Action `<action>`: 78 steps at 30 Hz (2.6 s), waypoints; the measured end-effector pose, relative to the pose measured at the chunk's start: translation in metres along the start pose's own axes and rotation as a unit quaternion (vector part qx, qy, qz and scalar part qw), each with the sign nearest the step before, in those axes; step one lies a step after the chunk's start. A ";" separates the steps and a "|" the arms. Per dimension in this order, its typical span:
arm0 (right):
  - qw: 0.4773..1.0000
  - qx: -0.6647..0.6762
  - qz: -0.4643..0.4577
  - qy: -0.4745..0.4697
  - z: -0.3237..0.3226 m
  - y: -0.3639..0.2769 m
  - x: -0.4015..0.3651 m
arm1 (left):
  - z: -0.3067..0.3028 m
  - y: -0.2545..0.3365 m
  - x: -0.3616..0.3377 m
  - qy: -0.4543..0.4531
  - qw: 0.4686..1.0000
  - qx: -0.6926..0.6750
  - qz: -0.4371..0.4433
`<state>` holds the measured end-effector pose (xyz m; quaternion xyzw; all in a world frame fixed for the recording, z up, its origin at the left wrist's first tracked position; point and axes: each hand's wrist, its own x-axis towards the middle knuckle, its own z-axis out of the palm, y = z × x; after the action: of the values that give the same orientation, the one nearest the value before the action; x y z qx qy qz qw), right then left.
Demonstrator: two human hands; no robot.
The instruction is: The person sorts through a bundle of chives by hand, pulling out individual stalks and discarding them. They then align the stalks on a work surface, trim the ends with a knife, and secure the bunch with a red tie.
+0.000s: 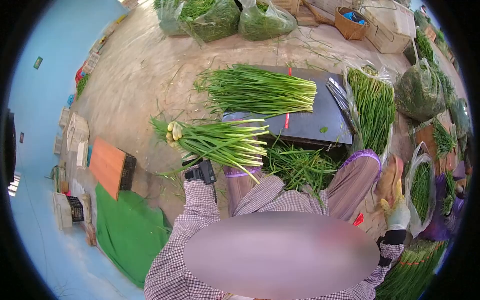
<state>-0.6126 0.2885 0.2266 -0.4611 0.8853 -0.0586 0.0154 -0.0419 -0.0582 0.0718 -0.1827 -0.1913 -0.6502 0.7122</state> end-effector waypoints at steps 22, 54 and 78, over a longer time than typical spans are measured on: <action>0.446 0.667 -0.162 -0.575 0.157 -0.274 0.029 | 0.033 -0.131 0.036 0.325 0.917 0.212 -0.095; 0.942 0.115 -0.314 -0.025 0.152 -0.274 0.032 | 0.088 -0.225 -0.086 0.288 0.890 0.210 -0.284; 0.892 0.157 -0.420 -0.055 0.164 -0.316 0.102 | 0.037 -0.217 -0.027 0.259 0.932 0.159 -0.196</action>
<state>-0.4006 0.0113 0.1040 -0.7841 0.5858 -0.1724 0.1106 -0.2615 -0.0358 0.0925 0.1485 -0.1333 -0.7626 0.6153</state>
